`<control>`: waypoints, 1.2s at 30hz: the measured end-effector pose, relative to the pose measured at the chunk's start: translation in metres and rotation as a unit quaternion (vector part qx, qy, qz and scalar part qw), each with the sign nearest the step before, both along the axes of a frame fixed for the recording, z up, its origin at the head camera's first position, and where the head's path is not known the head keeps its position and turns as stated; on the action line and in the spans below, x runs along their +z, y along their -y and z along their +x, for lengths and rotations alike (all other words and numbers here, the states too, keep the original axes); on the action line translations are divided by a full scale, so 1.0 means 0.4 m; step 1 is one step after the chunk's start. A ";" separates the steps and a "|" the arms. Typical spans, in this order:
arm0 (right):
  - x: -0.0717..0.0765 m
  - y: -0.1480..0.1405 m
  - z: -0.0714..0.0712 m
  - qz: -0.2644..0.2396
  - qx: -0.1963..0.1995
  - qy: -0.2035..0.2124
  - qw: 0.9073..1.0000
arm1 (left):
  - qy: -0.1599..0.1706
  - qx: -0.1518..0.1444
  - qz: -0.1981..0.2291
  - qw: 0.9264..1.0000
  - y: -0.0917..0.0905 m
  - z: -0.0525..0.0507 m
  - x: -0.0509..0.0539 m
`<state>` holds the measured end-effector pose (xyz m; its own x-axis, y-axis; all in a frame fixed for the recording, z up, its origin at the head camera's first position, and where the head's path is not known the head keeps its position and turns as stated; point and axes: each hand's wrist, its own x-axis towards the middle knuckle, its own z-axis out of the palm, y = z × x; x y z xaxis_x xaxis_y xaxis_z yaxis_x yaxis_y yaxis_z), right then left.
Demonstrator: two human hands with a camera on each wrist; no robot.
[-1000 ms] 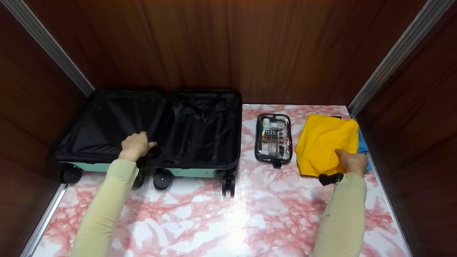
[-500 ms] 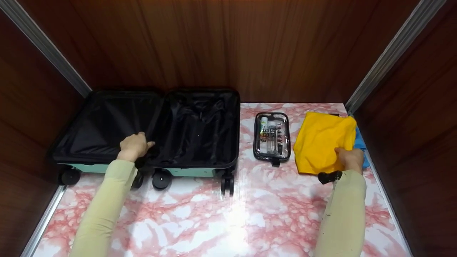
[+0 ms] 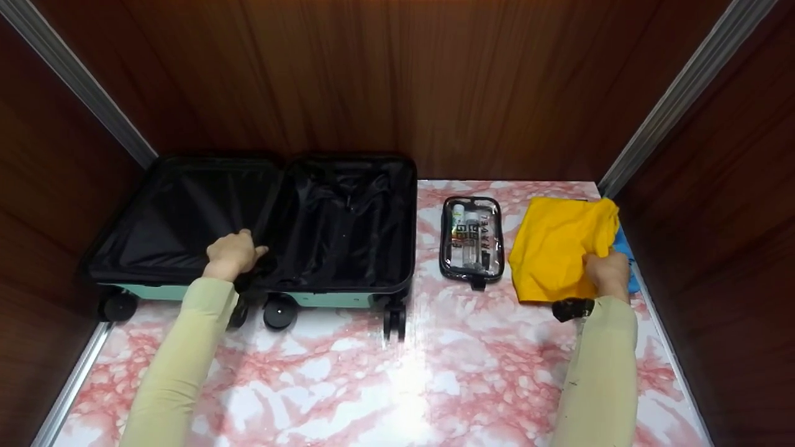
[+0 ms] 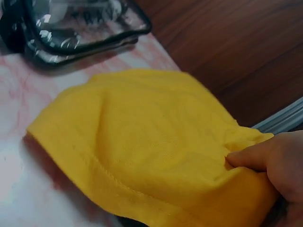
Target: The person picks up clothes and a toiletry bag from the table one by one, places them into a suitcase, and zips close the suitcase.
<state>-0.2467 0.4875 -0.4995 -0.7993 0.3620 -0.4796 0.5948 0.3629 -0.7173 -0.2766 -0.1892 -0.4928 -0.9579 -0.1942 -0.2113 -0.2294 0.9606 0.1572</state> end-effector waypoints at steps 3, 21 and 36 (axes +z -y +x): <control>0.012 0.011 0.000 0.010 0.011 -0.028 1.000 | 0.006 -0.001 -0.002 1.000 0.002 0.000 0.002; 0.081 0.056 -0.012 0.016 0.044 -0.085 0.995 | 0.021 0.007 -0.004 1.000 0.001 -0.006 0.006; 0.130 0.083 -0.024 -0.005 0.045 -0.109 0.993 | 0.029 0.009 -0.004 1.000 -0.003 -0.006 0.002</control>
